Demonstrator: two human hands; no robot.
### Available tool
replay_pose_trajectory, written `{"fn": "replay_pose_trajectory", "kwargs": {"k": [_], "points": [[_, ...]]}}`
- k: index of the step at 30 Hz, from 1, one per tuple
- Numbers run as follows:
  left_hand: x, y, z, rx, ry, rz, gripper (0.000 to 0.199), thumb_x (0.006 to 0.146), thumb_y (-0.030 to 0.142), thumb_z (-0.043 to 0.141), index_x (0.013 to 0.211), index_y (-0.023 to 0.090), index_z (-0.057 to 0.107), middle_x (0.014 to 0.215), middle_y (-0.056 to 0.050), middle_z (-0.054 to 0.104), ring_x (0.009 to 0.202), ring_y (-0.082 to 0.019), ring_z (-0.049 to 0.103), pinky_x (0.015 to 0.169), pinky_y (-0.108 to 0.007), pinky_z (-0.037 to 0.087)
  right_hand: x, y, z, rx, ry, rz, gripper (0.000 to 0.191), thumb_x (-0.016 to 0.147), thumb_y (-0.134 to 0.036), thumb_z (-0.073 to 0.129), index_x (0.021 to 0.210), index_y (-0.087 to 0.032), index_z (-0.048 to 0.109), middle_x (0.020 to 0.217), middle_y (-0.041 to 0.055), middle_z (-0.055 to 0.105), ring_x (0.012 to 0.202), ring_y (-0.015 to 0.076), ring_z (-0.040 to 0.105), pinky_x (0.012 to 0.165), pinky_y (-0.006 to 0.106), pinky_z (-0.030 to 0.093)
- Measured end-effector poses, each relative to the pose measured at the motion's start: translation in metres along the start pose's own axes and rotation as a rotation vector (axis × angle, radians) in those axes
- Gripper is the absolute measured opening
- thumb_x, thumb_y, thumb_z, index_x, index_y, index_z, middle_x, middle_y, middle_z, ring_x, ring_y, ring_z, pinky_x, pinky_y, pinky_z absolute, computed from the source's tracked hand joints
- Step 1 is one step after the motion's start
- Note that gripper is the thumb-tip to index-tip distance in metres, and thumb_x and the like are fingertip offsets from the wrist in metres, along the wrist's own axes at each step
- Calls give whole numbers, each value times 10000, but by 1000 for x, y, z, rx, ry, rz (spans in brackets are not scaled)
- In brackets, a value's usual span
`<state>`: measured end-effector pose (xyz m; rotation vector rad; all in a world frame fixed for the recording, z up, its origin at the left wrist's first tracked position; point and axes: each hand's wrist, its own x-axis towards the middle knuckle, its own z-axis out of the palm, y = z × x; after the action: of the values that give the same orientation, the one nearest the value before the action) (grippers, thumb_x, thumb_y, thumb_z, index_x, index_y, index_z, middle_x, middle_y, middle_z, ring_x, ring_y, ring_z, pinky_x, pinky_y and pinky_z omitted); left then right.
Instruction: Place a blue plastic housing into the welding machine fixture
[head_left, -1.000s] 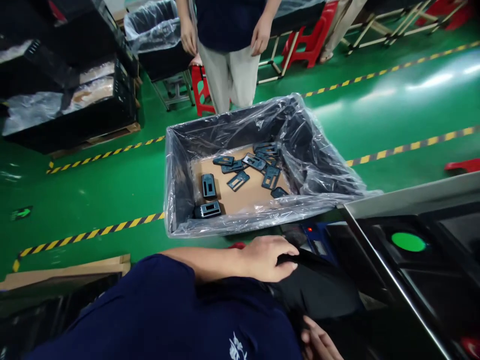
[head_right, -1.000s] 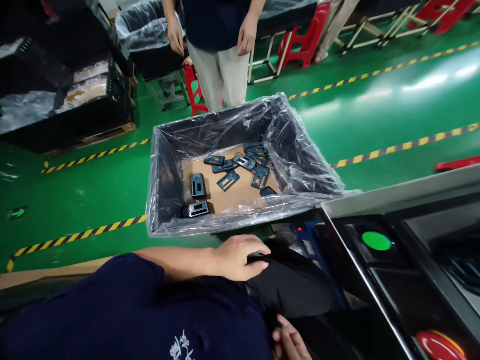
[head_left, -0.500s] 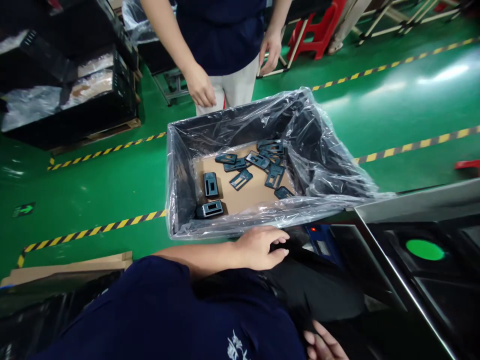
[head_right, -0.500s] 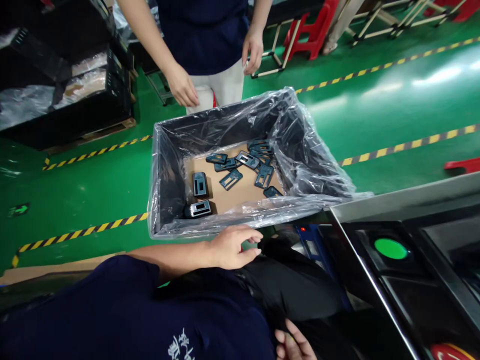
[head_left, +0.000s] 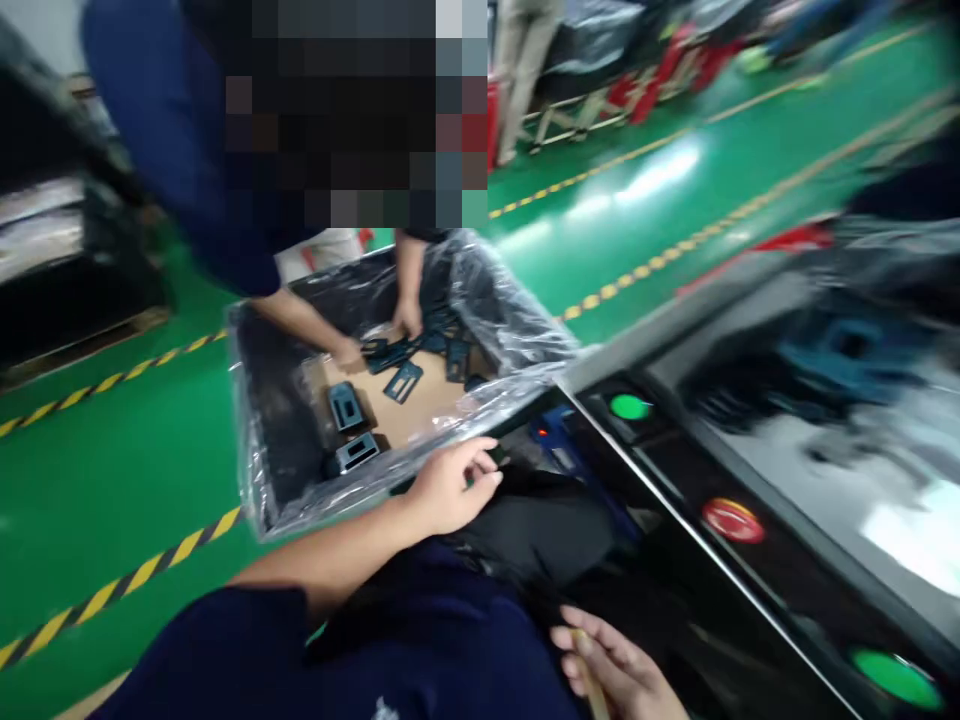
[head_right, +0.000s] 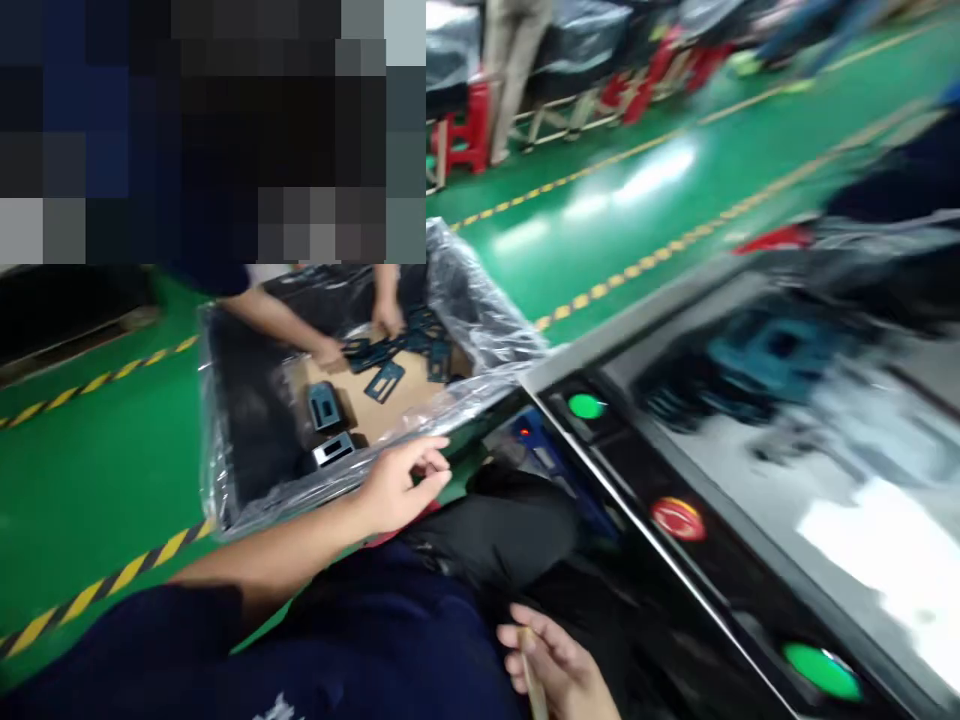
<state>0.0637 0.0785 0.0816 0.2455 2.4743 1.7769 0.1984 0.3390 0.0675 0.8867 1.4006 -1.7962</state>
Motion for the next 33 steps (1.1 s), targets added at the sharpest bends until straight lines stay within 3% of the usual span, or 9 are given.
{"fn": "replay_pose_trajectory", "kwargs": {"k": [4, 7, 10, 13, 16, 20, 25, 29, 33], "points": [[20, 34, 17, 22, -76, 103, 300, 851, 273, 567, 1120, 151, 614, 934, -56, 694, 793, -142, 650, 787, -278, 535, -1, -2, -5, -120, -63, -170, 535, 679, -559, 751, 979, -136, 620, 893, 69, 673, 606, 113, 585, 570, 243, 437], [48, 73, 33, 44, -115, 234, 282, 843, 277, 569, 1089, 151, 623, 928, -58, 691, 799, -145, 651, 784, -282, 539, 5, 5, -15, -229, -28, -273, 446, 722, -513, 668, 955, -141, 592, 851, 53, 660, 577, 103, 569, 541, 228, 401], [86, 116, 51, 112, -72, 383, 272, 822, 288, 574, 1052, 156, 630, 969, -66, 675, 822, -151, 645, 767, -275, 535, 8, 16, -25, -365, 12, -385, 318, 781, -415, 562, 951, -148, 588, 868, 60, 667, 604, 114, 587, 557, 229, 419], [130, 160, 74, 302, 10, 477, 370, 804, 326, 593, 1127, 145, 603, 1095, -95, 637, 932, -181, 629, 844, -301, 518, 10, 26, -34, -516, 84, -485, 240, 817, -300, 480, 970, -171, 613, 885, 44, 682, 616, 119, 602, 579, 230, 436], [170, 202, 103, 533, -17, 444, 585, 802, 430, 601, 1282, 109, 511, 1273, -151, 562, 1108, -248, 582, 963, -349, 466, 17, 30, -36, -662, 201, -552, 232, 816, -236, 485, 967, -195, 657, 854, 20, 690, 638, 127, 614, 648, 236, 456], [204, 244, 144, 801, -135, 277, 830, 775, 605, 582, 1391, 79, 400, 1372, -214, 497, 1243, -336, 508, 1007, -387, 418, 33, 23, -31, -726, 274, -587, 164, 755, -194, 564, 847, -201, 700, 743, 22, 691, 728, 187, 653, 726, 254, 469], [225, 251, 175, 998, -220, 165, 961, 731, 698, 565, 1400, 35, 373, 1319, -263, 535, 1181, -398, 551, 913, -411, 464, 50, 13, -27, -921, 317, -488, 142, 654, -157, 595, 714, -235, 698, 717, 27, 696, 746, 225, 662, 661, 265, 465], [238, 240, 183, 1077, -231, 160, 939, 689, 719, 579, 1316, 29, 470, 1191, -249, 624, 1038, -394, 627, 782, -400, 503, 54, 6, -26, -853, 342, -584, 167, 746, -210, 540, 756, -236, 705, 597, 14, 636, 570, 178, 605, 538, 250, 420], [247, 234, 183, 1121, -242, 141, 863, 722, 650, 567, 1305, 21, 470, 1214, -248, 609, 1053, -372, 622, 771, -375, 495, 49, -1, -27, -800, 365, -630, 244, 881, -293, 476, 804, -232, 700, 613, -5, 609, 529, 150, 560, 507, 249, 400]]}}
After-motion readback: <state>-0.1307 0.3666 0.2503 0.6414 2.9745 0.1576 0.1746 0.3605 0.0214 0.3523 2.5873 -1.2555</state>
